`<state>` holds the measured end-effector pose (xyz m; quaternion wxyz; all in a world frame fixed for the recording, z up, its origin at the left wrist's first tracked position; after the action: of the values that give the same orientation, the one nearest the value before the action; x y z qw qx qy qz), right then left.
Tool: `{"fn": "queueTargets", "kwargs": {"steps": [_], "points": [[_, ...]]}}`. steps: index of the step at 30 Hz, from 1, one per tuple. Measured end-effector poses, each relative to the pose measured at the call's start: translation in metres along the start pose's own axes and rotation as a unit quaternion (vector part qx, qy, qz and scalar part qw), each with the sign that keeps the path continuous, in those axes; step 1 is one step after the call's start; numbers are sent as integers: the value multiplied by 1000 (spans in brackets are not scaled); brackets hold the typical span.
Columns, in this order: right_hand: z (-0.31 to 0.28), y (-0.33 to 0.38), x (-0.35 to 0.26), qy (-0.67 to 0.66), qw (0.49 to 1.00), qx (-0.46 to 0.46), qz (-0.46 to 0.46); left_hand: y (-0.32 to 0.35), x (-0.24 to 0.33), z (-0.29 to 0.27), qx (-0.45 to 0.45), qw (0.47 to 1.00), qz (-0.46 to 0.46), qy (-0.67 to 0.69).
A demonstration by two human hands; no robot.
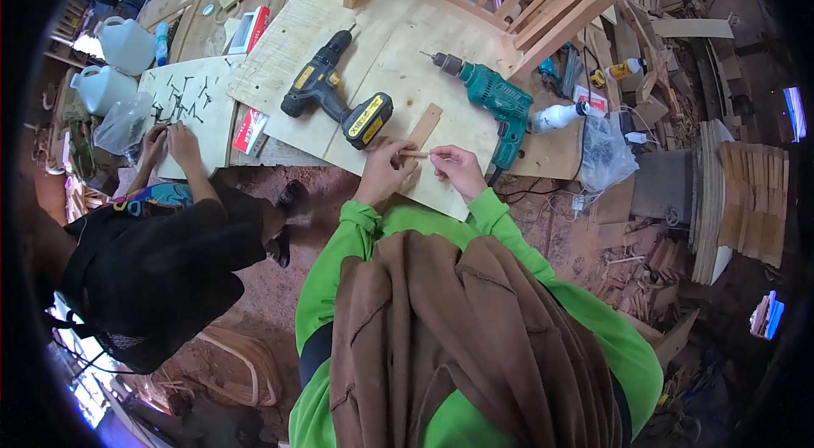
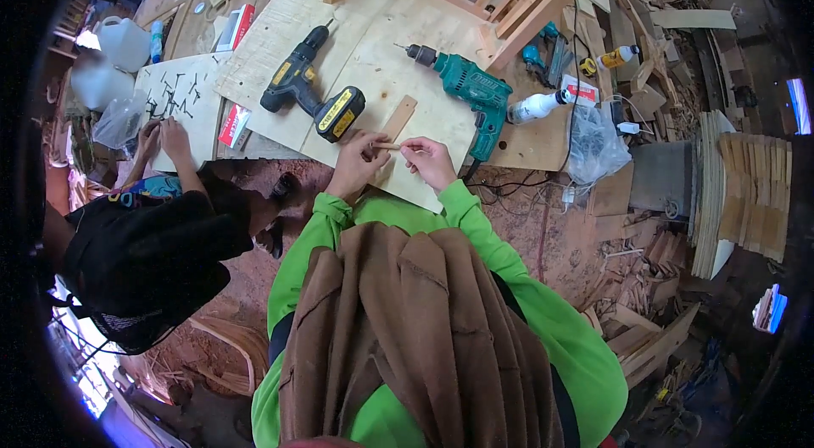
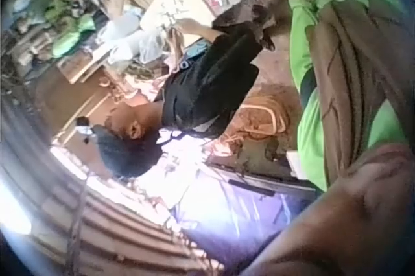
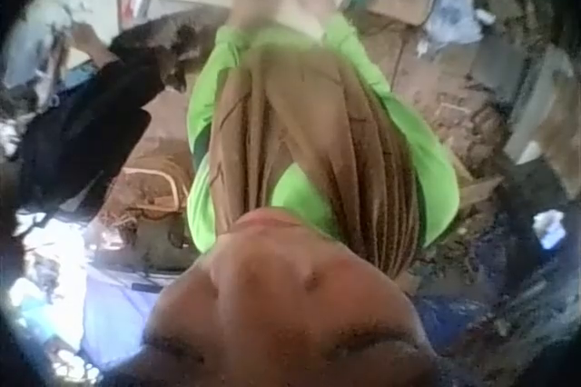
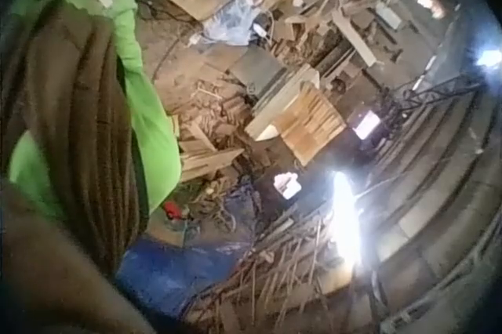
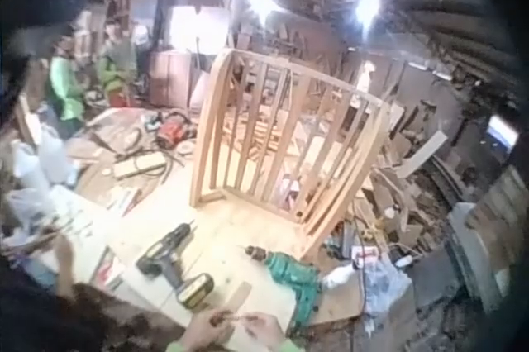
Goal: Assembling a wooden chair by drilling components and organizing screws on a workbench.
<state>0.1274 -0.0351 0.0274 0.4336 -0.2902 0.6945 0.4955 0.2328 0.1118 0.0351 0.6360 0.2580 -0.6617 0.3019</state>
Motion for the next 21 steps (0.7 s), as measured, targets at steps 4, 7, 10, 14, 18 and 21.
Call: {"fn": "queueTargets", "kwargs": {"steps": [4, 7, 10, 14, 18, 21], "points": [[7, 9, -2, -90, 995, 12, 40, 10, 2, -1, 1, 989, -114, 91], [9, 31, -42, -27, 998, 12, -48, 19, 65, -4, 64, 940, -50, 332], [20, 78, -124, 10, 992, 9, -124, 28, 133, -8, 68, 680, 6, 730], [31, 126, -204, 103, 978, 2, -179, 33, 189, -8, 27, 637, 64, 767], [51, 146, -241, 176, 919, 3, -352, 49, 215, -13, 3, 632, 105, 767], [64, 168, -266, 256, 844, 5, -471, 66, 231, -22, 4, 683, 166, 711]]}}
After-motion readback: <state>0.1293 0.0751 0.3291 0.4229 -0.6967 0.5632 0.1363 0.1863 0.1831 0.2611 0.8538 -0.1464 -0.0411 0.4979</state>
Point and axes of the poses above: each hand's wrist, its own y-axis away from the middle knuckle, its own z-axis out of the palm, x = y × z, the point moved 6 cm from there along -y, towards the middle knuckle, and after that the axes turned 15 degrees about y, right-handed, at the moved point
